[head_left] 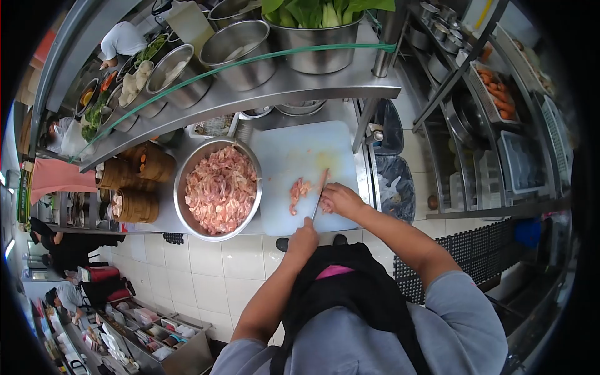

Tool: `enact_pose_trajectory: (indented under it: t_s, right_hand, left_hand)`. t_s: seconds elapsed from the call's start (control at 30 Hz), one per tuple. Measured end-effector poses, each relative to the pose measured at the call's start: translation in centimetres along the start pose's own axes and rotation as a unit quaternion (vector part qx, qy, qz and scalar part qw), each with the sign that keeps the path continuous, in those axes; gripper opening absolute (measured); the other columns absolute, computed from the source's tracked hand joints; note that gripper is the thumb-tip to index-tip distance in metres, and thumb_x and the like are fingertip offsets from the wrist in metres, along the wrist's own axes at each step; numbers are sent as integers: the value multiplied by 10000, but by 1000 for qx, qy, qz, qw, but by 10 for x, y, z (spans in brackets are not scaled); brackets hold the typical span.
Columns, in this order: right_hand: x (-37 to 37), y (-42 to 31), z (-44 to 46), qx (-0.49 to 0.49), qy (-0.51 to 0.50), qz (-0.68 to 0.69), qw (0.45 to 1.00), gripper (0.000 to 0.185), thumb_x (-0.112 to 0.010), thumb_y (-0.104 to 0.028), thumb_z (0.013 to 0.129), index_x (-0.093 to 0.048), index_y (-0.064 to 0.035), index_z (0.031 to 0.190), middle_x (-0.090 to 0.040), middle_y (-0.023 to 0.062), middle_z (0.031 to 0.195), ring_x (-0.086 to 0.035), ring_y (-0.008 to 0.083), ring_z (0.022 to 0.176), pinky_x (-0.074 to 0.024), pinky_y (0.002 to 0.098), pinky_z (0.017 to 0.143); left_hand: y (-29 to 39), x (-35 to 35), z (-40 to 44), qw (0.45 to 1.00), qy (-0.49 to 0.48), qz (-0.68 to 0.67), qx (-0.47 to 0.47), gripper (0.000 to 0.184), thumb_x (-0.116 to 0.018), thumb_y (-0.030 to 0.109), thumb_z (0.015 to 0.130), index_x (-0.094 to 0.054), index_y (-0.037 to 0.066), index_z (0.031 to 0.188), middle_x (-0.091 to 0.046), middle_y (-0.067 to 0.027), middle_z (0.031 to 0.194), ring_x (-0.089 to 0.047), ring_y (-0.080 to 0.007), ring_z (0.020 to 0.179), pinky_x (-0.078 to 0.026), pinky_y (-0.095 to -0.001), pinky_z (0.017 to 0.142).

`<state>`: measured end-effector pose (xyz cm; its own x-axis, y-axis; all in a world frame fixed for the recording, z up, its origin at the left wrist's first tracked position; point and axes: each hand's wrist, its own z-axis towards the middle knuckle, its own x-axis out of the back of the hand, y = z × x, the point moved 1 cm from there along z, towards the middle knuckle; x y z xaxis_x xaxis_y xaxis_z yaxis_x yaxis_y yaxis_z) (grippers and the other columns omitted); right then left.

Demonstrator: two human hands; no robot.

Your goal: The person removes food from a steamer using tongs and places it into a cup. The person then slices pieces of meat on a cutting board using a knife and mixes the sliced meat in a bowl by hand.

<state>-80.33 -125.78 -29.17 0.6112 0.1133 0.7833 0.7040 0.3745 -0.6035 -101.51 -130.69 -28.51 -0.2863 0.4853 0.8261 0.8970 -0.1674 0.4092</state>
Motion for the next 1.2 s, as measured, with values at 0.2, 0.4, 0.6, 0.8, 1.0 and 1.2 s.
enact_pose_trajectory:
  t_s: [0.2, 0.4, 0.6, 0.8, 1.0, 1.2]
  right_hand:
    - [14, -9, -5, -94, 64, 102, 988, 196, -711, -112, 853, -656, -35, 1024, -632, 138, 997, -640, 345, 924, -543, 436, 853]
    - [3, -2, -17, -84, 78, 113, 987, 212, -728, -123, 813, -665, -56, 1003, -638, 152, 1011, -632, 336, 968, -526, 426, 884]
    - [-3, 0, -11, 0, 33, 2, 999, 214, -716, -149, 819, -667, -37, 995, -638, 126, 1004, -634, 317, 967, -538, 412, 869]
    - [-4, -3, -4, -4, 1, -48, 999, 102, -659, -115, 849, -660, -53, 930, -653, 113, 974, -644, 316, 969, -545, 419, 871]
    - [-11, 9, -10, -5, 20, -36, 999, 237, -699, -77, 813, -654, -21, 1039, -652, 148, 1015, -654, 344, 954, -555, 417, 861]
    - [18, -17, -17, -133, 125, 204, 962, 296, -750, -32, 795, -632, -13, 1066, -630, 154, 978, -636, 356, 952, -544, 415, 855]
  left_hand:
    - [-34, 18, -45, 1000, -4, 5, 16, 237, -468, 193, 1016, -472, -7, 1143, -685, -334, 815, -693, -529, 814, -559, -613, 744]
    - [-14, 54, -64, 998, -7, 55, -3, 238, -478, 202, 1017, -497, 0, 1142, -683, -317, 770, -698, -510, 754, -568, -606, 705]
    - [-7, 22, -53, 998, -46, 41, -22, 264, -499, 161, 992, -504, -21, 1182, -689, -323, 788, -708, -501, 765, -579, -593, 699]
    - [5, -2, 11, 999, 14, 9, -32, 257, -503, 116, 966, -453, -32, 1170, -687, -348, 840, -711, -502, 811, -579, -590, 729]
    - [-21, 7, -40, 999, -31, 10, -19, 250, -496, 129, 975, -450, -13, 1176, -685, -340, 821, -706, -510, 812, -570, -607, 718]
    - [-39, 40, -56, 999, 14, 45, 27, 246, -525, 166, 971, -489, 19, 1165, -698, -312, 825, -706, -500, 770, -566, -611, 696]
